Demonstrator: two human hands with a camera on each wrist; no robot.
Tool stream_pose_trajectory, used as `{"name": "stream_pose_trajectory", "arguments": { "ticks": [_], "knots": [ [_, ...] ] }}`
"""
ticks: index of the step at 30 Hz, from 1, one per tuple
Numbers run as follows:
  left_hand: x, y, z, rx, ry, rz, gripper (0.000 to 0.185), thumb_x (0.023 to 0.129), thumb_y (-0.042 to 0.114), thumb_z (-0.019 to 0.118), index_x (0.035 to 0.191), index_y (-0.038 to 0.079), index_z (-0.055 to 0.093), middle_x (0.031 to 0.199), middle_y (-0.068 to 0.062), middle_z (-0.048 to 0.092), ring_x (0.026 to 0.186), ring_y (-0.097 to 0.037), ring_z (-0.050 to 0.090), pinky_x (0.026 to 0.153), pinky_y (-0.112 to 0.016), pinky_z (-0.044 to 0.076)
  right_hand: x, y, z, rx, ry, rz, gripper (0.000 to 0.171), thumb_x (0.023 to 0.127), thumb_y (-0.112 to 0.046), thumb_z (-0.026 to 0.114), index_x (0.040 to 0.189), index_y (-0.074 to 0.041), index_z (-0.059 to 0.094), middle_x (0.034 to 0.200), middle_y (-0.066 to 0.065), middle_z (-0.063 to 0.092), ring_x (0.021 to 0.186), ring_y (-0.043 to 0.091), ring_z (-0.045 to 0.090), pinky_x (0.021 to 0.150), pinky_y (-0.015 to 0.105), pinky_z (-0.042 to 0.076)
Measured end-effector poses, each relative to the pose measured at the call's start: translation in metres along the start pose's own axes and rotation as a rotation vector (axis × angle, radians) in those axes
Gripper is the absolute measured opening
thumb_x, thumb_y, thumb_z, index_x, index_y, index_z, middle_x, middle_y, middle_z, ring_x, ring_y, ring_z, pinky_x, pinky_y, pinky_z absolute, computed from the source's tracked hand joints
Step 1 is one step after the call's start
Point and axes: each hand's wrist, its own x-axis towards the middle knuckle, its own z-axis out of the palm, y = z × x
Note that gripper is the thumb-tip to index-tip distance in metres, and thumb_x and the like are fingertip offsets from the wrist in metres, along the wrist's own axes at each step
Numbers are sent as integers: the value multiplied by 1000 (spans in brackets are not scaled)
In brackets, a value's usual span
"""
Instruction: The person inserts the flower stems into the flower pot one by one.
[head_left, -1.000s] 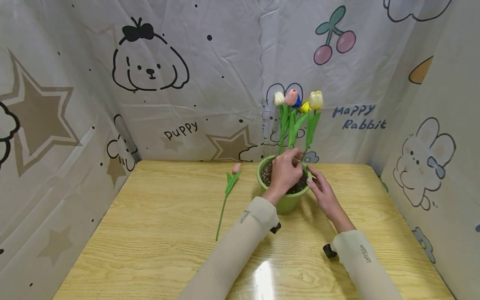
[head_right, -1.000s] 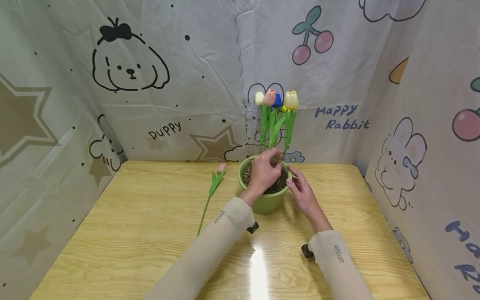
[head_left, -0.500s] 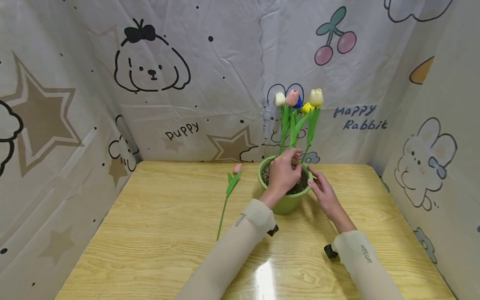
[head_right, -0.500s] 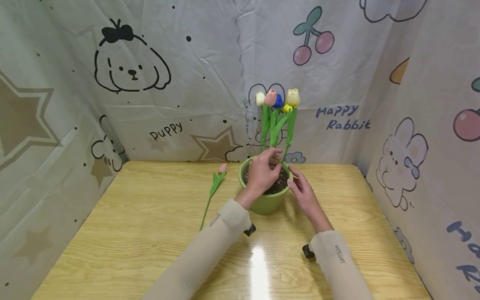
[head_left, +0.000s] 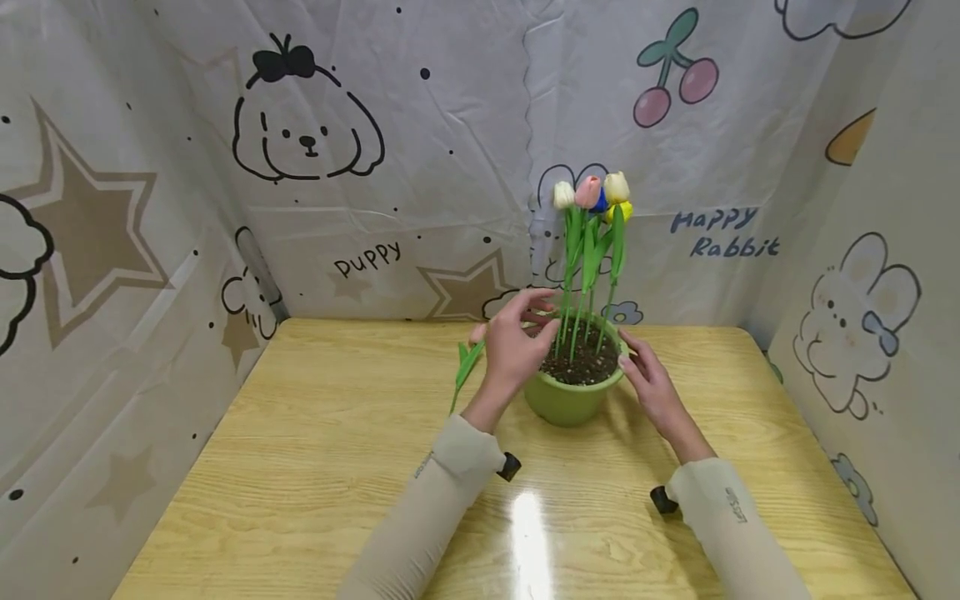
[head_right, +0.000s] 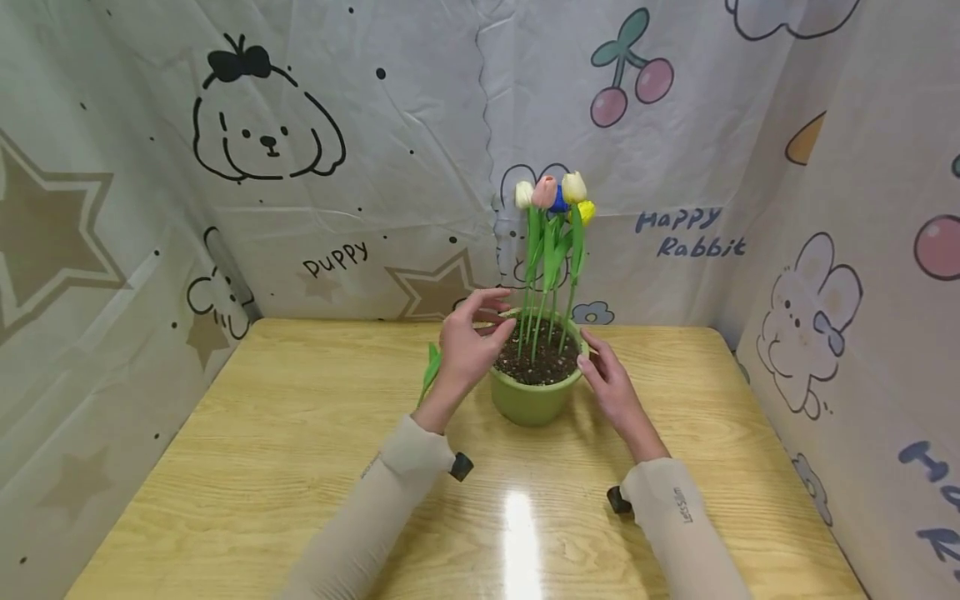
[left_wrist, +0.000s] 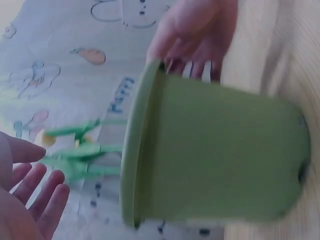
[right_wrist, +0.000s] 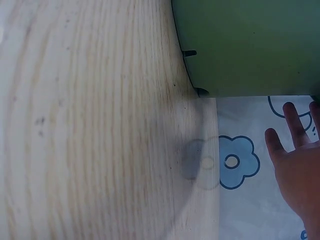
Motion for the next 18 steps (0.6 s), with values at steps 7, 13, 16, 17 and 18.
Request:
{"name": "stream_pose_trajectory", "arguments": {
  "ticks": [7,13,16,17,18],
  "knots": [
    [-6,-30,-45,-17,31,-151,33,92,7,75,124,14,71,109,-11,75,95,-28,74,84,-34,64,2,-1,0,25,8,-12,54,113,-21,42,162,-3,28,168,23,25,151,48,28,103,0,32],
    [-22,-56,-75,23,-30,-378,35,95,13,75,128,18,69,120,-11,71,101,-28,72,80,-41,62,2,-2,1,45,10,-21,54,113,-19,41,161,2,27,168,24,26,151,47,28,105,1,33],
    [-32,-68,-87,60,-57,-470,37,95,18,77,131,19,68,123,-11,69,102,-28,71,82,-41,62,1,-2,2,40,7,-17,54,113,-20,41,162,-1,28,168,23,26,150,46,29,106,1,33],
    [-36,-72,-90,71,-64,-491,38,94,18,77,131,19,68,124,-12,69,102,-28,72,81,-41,62,1,-2,2,40,8,-17,53,113,-20,41,162,-2,28,168,23,26,150,46,29,106,1,33],
    [-39,-76,-94,80,-71,-509,39,94,18,77,132,19,68,124,-12,69,103,-28,72,81,-40,61,1,-3,2,39,8,-17,53,113,-20,41,162,-2,28,168,23,26,150,46,29,105,1,32]
  ]
}}
